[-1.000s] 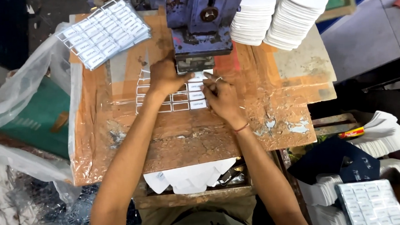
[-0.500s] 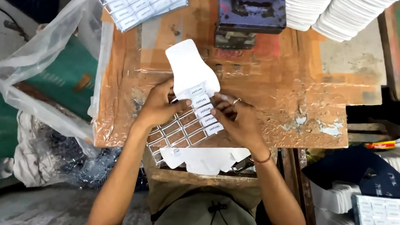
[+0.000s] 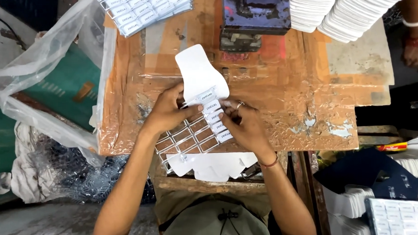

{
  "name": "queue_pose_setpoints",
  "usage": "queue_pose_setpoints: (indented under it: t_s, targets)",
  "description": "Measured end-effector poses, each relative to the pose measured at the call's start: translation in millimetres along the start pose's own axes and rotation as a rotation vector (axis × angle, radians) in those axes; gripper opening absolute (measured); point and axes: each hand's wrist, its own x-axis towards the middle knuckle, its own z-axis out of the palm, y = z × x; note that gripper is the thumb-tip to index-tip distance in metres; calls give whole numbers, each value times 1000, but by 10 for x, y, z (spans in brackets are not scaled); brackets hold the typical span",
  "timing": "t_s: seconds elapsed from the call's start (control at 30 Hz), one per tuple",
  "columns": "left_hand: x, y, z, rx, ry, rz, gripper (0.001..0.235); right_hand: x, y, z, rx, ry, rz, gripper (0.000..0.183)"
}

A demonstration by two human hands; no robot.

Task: Applying labels to fabric components using a manual press machine.

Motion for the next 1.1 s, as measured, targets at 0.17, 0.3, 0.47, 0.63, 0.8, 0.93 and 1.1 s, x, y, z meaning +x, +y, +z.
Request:
queue_pose_setpoints:
  t_s: [0.17, 0.3, 0.47, 0.63, 0.8, 0.93, 1.1]
  targets:
    - [-26, 113, 106, -102, 28, 69, 52, -62, -18, 18, -6, 15, -25, 35]
    - [-37, 238, 306, -10, 236, 13, 50, -132, 29, 39, 22, 41, -87, 28]
    - [-12, 322, 412, 43, 384, 77, 52, -146, -130, -52, 48, 64, -110, 21]
    - [-44, 443, 494, 112, 426, 217, 60, -167, -6, -32, 54, 39, 15, 15]
    - [-5, 215, 605, 299, 506, 210, 46, -436, -353, 178, -249, 151, -359, 8]
    - [-28, 299, 442, 364, 412, 162, 24, -494, -539, 111, -245, 99, -335, 16]
    - [69, 112, 201, 22, 45, 9, 43, -427, -129, 127, -367, 146, -343, 12]
